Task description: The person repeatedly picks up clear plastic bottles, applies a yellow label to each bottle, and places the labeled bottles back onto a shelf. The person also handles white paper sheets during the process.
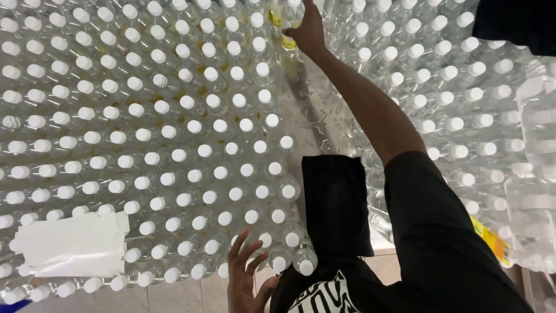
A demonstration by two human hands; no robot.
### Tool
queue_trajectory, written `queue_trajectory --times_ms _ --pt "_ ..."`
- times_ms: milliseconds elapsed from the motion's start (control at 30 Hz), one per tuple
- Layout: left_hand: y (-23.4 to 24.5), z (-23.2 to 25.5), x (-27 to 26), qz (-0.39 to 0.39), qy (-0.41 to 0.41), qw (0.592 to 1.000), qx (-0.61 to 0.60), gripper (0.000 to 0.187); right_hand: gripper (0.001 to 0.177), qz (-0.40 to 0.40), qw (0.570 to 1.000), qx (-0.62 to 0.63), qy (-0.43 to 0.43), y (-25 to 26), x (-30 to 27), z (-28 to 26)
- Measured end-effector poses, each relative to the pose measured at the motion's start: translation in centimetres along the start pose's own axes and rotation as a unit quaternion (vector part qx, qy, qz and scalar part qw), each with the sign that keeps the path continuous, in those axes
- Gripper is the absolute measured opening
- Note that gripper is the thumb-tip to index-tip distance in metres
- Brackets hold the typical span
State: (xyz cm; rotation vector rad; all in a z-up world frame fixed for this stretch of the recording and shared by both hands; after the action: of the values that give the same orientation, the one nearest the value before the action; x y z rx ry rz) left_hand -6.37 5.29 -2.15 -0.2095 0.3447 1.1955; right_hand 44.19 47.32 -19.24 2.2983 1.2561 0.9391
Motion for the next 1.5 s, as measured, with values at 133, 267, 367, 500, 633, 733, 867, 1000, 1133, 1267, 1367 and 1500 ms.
queue_trajectory --times_ms 133,267,367,500,633,733,867,1000,1133,1267,1367,1500 --pt "0.4 -1.1 0.1 0.003 0.002 0.999 -0.032 0.069 0.108 0.004 1.0 0.009 0.03 -2.2 1.5 1.8" --pt "0.4 -0.4 0.9 0.018 -0.008 0.998 -0.056 0.063 0.104 0.004 0.998 0.019 0.052 -3.1 2.2 1.2" --pt "0.6 -0.2 1.1 0.026 -0.032 0.996 -0.074 0.059 0.1 -0.001 1.0 -0.005 0.019 -4.3 2.6 2.3" --pt "0.6 -0.7 1.2 0.03 -0.022 0.995 -0.093 0.056 0.106 -0.021 0.997 0.002 0.068 -3.7 1.9 0.7" --pt "0.4 0.0 1.4 0.031 -0.008 0.994 -0.108 0.053 0.104 -0.053 0.998 0.024 0.031 -2.5 0.8 -1.3" --pt "0.2 1.1 1.2 0.03 0.009 0.995 -0.1 0.05 0.102 -0.014 0.994 -0.091 0.053 2.1 -1.7 -4.5" --pt "0.9 -0.3 1.0 -0.007 -0.023 0.994 -0.106 0.054 0.08 0.1 0.925 -0.366 -0.006 11.7 -8.0 -7.4" --pt "0.7 1.8 0.6 -0.014 -0.015 0.994 -0.109 0.048 0.08 0.123 0.893 -0.432 -0.031 15.0 -13.6 -7.8" --pt "0.8 1.9 -0.4 -0.042 -0.018 0.994 -0.096 0.048 0.083 0.062 0.897 -0.438 0.006 13.5 -15.9 -5.9" --pt "0.4 3.2 -2.2 -0.099 -0.031 0.989 -0.103 0.043 0.067 0.084 0.947 -0.307 0.045 12.9 -19.2 -6.7" --pt "0.1 3.5 -4.1 -0.133 -0.03 0.987 -0.089 0.044 0.069 0.1 0.959 -0.255 0.074 14.0 -22.5 -9.8" --pt "-0.2 3.8 -5.7 -0.165 -0.005 0.983 -0.078 0.041 0.105 0.165 0.975 -0.132 0.066 18.3 -31.1 -17.4"
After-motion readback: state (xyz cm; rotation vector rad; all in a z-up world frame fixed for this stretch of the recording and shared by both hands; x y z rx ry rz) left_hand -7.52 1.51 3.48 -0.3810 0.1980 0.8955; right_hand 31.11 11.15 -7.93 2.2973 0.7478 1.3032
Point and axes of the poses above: each hand's wrist, its own x-axis towards the middle knuckle, its own y-axis out of the back of the hand, z = x × y, the point moved 6 cm from there along x, towards the middle knuckle, and after that the axes turned 12 degrees about y, right-handed, at the moved point
